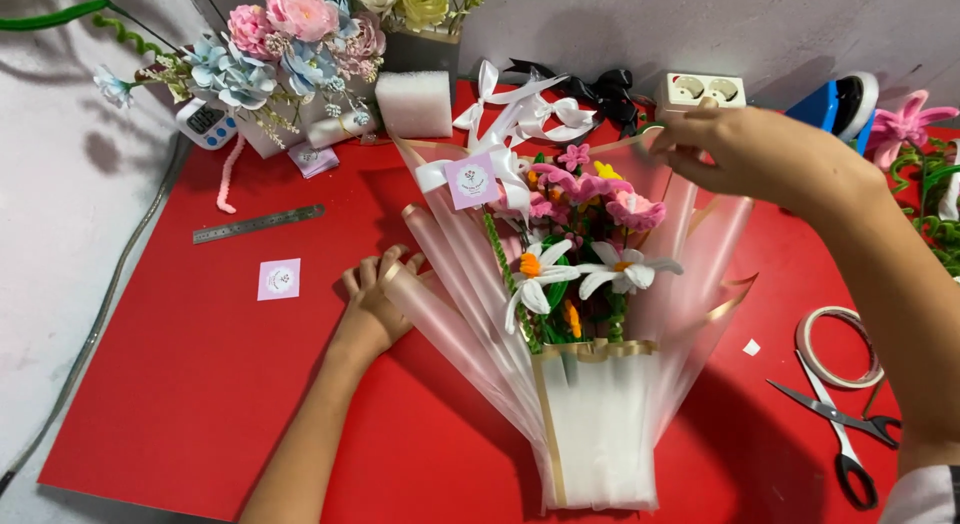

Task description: Finishing a flower bouquet by wrapping the stems with tape and tying a decorative white ribbon.

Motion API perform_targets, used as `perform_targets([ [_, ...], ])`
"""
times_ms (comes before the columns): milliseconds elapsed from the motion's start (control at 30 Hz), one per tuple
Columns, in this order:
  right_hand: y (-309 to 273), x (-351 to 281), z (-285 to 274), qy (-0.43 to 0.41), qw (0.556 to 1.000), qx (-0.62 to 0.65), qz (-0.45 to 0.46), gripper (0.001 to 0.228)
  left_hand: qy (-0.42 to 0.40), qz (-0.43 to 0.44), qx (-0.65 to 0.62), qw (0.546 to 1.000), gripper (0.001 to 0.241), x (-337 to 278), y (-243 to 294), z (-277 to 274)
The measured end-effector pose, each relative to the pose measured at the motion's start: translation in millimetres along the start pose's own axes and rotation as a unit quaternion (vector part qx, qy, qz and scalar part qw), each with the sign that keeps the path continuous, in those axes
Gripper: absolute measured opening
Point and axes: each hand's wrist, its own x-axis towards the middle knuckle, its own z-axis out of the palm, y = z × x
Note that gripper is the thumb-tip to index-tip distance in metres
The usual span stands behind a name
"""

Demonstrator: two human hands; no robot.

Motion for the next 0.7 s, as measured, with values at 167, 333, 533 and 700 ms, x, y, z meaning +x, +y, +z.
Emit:
perform_targets([
  [167, 53.4, 95.6, 30.0, 0.009, 0.998, -0.007, 0.069, 0.032, 0.041, 0.018, 0.002, 0.999, 0.059, -1.8, -5.1, 6.4],
  [333, 113.8, 169.0, 85.9, -0.008, 0.987, -0.007, 0.158, 0.033, 0.02, 0.0, 0.011, 1.0, 0.06, -0.6, -4.5, 11.2],
  [533, 120.8, 213.2, 141.6, -0.057, 0.991, -0.049, 0.113, 0.035, 0.057, 0.023, 0.004, 0.998, 0.063, -0.8, -9.2, 17.1],
  [700, 107.9, 217.2, 154.9, -0.135, 0.979, -0.054, 0.141, 0.036, 0.038, 0.006, 0.012, 0.999, 0.062, 0.1, -4.8, 11.2],
])
